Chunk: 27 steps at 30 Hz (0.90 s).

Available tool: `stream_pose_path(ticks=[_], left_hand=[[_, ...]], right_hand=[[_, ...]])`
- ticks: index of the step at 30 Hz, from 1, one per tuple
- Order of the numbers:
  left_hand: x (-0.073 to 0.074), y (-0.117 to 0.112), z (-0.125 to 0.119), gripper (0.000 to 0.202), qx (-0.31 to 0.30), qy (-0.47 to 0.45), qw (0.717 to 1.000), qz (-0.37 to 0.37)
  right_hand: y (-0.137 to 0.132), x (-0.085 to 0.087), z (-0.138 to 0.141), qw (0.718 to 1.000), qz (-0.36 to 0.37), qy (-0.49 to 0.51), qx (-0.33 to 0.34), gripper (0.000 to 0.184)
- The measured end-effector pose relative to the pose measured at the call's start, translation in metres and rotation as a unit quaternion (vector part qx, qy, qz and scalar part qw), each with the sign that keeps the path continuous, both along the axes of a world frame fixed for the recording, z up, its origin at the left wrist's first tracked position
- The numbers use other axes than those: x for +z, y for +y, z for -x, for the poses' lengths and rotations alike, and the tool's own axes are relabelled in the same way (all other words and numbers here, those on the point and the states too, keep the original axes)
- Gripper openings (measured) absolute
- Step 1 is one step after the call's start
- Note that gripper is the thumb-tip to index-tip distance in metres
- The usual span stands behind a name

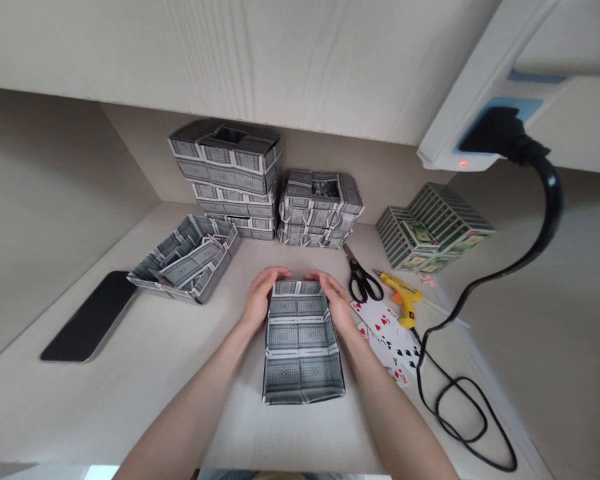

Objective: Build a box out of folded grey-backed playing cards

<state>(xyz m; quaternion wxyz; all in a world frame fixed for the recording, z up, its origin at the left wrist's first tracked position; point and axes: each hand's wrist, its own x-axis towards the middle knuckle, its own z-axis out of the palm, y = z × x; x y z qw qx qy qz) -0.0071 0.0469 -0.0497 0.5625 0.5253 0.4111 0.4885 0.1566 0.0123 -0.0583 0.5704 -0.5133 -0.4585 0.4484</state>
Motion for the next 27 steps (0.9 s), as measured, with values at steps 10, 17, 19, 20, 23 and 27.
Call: stream_pose_path(ticks=[10, 17, 19, 20, 23, 27], left_hand=[[-0.004, 0.0008, -0.0041, 0.018, -0.013, 0.085, 0.996, -0.026], [-0.0035, 0.0008, -0.0036, 0.023, -0.038, 0.145, 0.985, -0.087], [-0.0021, 0.0003, -0.0032, 0.024, -0.055, 0.15, 0.982, -0.097], [-0.0012, -0.0001, -0.0029, 0.024, -0.068, 0.145, 0.983, -0.093], [0.0011, -0.0011, -0.0009, 0.023, -0.104, 0.101, 0.988, -0.06], [-0.0001, 0.0044, 0.0055, 0.03, -0.055, -0.034, 0.998, -0.02]], right_hand=[[-0.0021, 0.0017, 0.0041, 0.998, 0.012, -0.058, 0.028, 0.031], [-0.0011, 0.0044, 0.0077, 0.996, 0.0, -0.089, 0.023, 0.031], [-0.0007, 0.0046, 0.0081, 0.995, -0.004, -0.102, 0.024, 0.031], [-0.0006, 0.0045, 0.0079, 0.994, -0.006, -0.106, 0.024, 0.03], [-0.0007, 0.003, 0.0058, 0.995, -0.005, -0.098, 0.027, 0.03], [-0.0015, 0.0008, 0.0005, 0.995, -0.021, -0.097, -0.031, 0.03]])
